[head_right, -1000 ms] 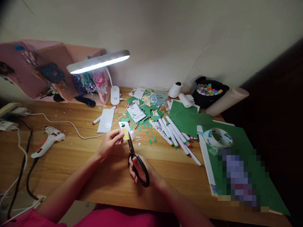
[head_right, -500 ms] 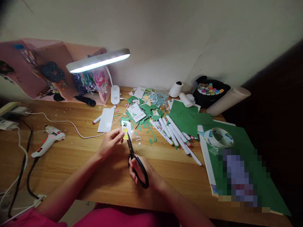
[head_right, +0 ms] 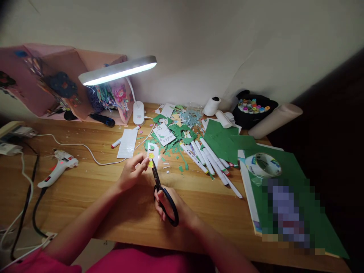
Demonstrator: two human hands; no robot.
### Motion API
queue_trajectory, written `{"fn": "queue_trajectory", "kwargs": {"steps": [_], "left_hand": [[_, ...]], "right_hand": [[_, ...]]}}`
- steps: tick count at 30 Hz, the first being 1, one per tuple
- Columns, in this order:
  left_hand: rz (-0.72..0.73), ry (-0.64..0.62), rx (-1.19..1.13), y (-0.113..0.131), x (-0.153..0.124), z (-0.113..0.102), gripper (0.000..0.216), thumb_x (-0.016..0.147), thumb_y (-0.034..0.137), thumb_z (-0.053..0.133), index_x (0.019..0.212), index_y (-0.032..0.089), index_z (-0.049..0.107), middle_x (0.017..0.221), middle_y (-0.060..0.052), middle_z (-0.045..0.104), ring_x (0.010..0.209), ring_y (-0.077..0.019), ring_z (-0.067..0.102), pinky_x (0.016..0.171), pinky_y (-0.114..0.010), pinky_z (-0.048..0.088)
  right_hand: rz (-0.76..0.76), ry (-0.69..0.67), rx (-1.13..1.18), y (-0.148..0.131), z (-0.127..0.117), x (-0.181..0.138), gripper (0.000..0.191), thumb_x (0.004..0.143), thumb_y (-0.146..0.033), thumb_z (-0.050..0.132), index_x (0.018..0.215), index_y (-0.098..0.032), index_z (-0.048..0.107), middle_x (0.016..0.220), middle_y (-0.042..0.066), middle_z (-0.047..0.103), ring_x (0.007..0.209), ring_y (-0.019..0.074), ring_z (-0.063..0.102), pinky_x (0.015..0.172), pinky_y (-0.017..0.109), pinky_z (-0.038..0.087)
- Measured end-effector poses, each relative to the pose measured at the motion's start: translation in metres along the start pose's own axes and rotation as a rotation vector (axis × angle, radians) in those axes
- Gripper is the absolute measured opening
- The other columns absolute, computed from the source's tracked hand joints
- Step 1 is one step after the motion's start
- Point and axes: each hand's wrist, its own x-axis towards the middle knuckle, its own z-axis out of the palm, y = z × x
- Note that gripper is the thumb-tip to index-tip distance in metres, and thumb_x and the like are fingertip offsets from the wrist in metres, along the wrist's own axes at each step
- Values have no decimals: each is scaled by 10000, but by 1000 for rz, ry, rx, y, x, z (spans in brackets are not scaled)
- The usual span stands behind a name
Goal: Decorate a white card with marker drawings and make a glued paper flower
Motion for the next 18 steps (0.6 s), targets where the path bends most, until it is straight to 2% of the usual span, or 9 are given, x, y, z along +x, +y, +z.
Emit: {"fn": "queue_trajectory", "kwargs": {"steps": [18], "left_hand": [[-31,-30,72,-2,0,-3,331,918,347,393,631,189,444,571,32,444,538,-120,410,546,-235,304]], "right_hand": [[26,12,-41,-2,0,-1,588,767,-762,273,730,-192,411,475,-60,429,358,74,395,368,188,333]]}}
